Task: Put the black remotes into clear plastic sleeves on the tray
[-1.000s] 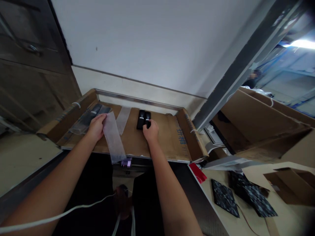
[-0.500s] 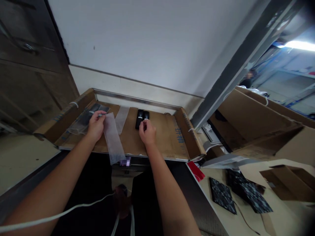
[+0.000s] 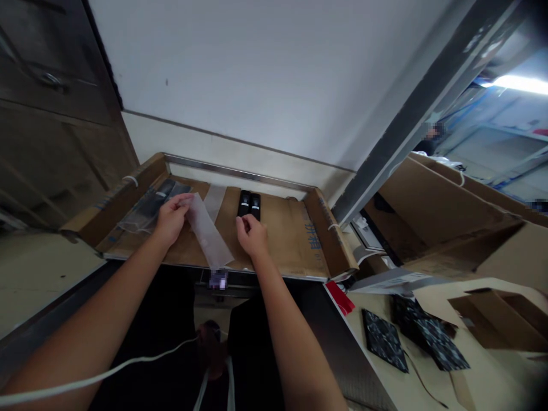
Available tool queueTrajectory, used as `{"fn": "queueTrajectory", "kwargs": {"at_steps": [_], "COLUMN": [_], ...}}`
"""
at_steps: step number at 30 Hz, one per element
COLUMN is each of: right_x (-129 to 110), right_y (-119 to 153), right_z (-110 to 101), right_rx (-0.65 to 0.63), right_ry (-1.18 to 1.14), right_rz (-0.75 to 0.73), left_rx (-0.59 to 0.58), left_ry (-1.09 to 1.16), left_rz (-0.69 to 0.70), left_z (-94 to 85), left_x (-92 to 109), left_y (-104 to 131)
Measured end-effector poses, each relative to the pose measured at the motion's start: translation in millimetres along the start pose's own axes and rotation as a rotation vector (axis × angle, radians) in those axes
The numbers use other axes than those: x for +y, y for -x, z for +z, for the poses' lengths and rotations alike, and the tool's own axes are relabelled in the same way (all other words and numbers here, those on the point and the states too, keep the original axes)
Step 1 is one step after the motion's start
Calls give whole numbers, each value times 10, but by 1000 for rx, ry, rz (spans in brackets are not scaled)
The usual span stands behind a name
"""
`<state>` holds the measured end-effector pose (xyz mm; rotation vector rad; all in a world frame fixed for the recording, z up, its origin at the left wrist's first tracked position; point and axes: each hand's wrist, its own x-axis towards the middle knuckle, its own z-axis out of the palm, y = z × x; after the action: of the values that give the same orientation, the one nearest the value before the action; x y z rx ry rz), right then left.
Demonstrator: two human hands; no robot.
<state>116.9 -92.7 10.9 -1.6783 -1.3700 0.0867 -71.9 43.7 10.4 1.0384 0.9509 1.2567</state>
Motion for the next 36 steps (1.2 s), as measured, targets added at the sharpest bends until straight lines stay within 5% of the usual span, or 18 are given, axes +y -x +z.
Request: {"fn": "queueTrajectory", "kwargs": {"at_steps": [7, 12, 22, 31, 36], "right_x": [0, 100, 164, 137, 152], "right_y": [-3, -8, 11, 7, 5], "right_z": [162, 188, 133, 35, 44], "right_rx": [-305, -364, 114, 318, 310], "right_ry": [-419, -567, -755, -752, -745], "right_rz": [256, 340, 453, 536, 581], "left_rx": [-43, -17, 18, -133, -95], "left_ry": [-9, 57, 86, -12, 9], "left_rz": [45, 16, 59, 23, 37], "left_z": [-3, -18, -48, -56, -41], "left_x": [-6, -24, -70, -95, -89], "left_y": [-1, -30, -79, -62, -69]}}
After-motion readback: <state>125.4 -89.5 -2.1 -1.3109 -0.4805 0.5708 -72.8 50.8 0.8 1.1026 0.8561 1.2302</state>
